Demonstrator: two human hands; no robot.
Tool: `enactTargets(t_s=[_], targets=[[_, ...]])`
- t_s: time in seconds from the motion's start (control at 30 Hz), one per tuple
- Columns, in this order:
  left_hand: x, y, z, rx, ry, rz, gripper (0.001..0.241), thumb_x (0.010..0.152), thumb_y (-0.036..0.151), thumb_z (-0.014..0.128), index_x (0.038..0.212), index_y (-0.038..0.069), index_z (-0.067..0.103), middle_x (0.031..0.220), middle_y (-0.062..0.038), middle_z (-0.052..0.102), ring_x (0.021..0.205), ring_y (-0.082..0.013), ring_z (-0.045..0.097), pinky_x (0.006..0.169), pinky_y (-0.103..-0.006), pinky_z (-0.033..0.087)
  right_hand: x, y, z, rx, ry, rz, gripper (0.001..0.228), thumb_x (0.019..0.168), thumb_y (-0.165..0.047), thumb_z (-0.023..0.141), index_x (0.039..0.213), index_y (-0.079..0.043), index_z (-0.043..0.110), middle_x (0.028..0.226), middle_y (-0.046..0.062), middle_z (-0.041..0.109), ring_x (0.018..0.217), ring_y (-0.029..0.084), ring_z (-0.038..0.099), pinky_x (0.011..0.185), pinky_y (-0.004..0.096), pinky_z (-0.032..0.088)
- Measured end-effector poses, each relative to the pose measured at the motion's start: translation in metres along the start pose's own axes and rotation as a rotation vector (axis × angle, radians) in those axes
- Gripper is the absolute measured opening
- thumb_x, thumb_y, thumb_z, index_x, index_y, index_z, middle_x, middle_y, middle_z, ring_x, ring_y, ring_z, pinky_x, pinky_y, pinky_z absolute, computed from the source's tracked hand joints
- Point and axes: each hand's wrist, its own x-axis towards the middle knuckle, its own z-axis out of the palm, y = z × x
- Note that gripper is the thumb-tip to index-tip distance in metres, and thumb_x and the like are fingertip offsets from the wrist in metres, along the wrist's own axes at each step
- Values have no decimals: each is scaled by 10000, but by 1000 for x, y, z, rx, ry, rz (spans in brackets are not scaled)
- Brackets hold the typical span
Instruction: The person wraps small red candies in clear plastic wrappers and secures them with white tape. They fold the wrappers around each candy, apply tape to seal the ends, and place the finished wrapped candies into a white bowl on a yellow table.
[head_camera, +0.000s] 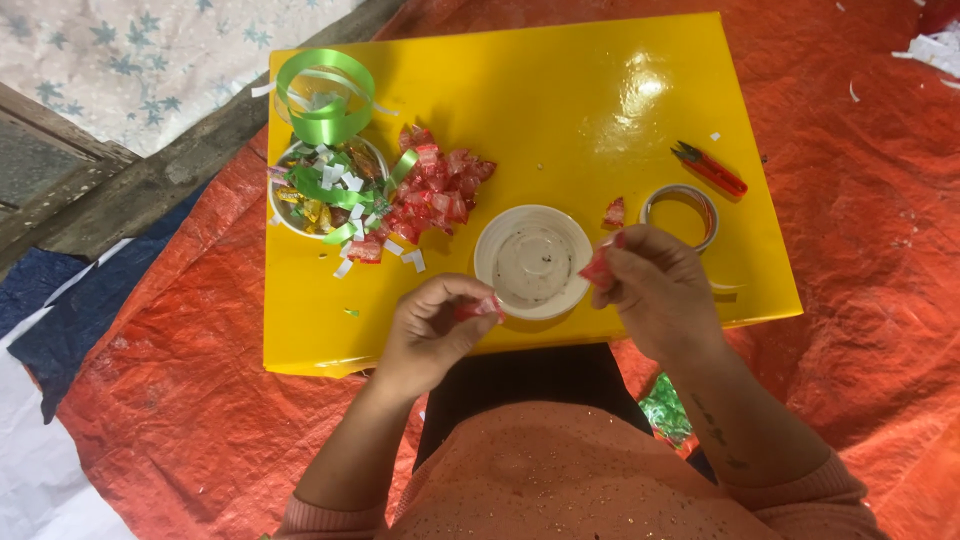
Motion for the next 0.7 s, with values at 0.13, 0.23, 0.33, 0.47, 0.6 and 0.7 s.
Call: enactTargets(t_s=[0.13,0.23,0.33,0.47,0.6,0.7], targets=[[-1,-11,4,-61,-1,-99,260,919,-24,678,1179,-36,677,909,-146,710,758,-171,692,684,-305,613,0,14,7,-14,-40,39,79,954,21,649,1029,11,675,827,189,733,699,234,766,606,340,679],[8,-14,16,-100,-22,-92,297,955,-43,569,1230,-45,680,973,-144,660,736,-168,671,633,-283,592,-3,20,14,-3,-47,85,66,947,15,650,1013,20,659,831,185,737,715,223,772,613,325,682],[14,-20,24,-88,17,-151,337,950,-98,486,1210,-59,697,1018,-165,690,702,-150,653,591,-265,572,-3,25,11,-16,-70,94,76,950,12,662,1019,28,691,872,210,752,740,252,788,635,330,676],[18,-24,28,-110,29,-144,305,943,-58,545,1185,-36,731,1048,-162,675,725,-141,628,617,-265,556,-2,36,-2,-47,-98,79,103,957,-15,675,1047,11,719,925,225,755,760,267,786,684,335,667],[22,-28,37,-51,56,-6,256,854,-6,790,1105,-35,750,1018,-145,624,729,-117,554,619,-242,507,-1,35,1,-47,-115,62,126,952,-28,684,1067,-2,728,951,233,759,774,277,789,704,342,666],[24,-27,45,19,107,34,158,850,20,834,991,-11,770,954,-128,610,697,-102,524,587,-224,459,-2,29,9,-20,-133,88,100,939,-9,695,1034,4,722,921,220,760,747,269,783,721,353,669]])
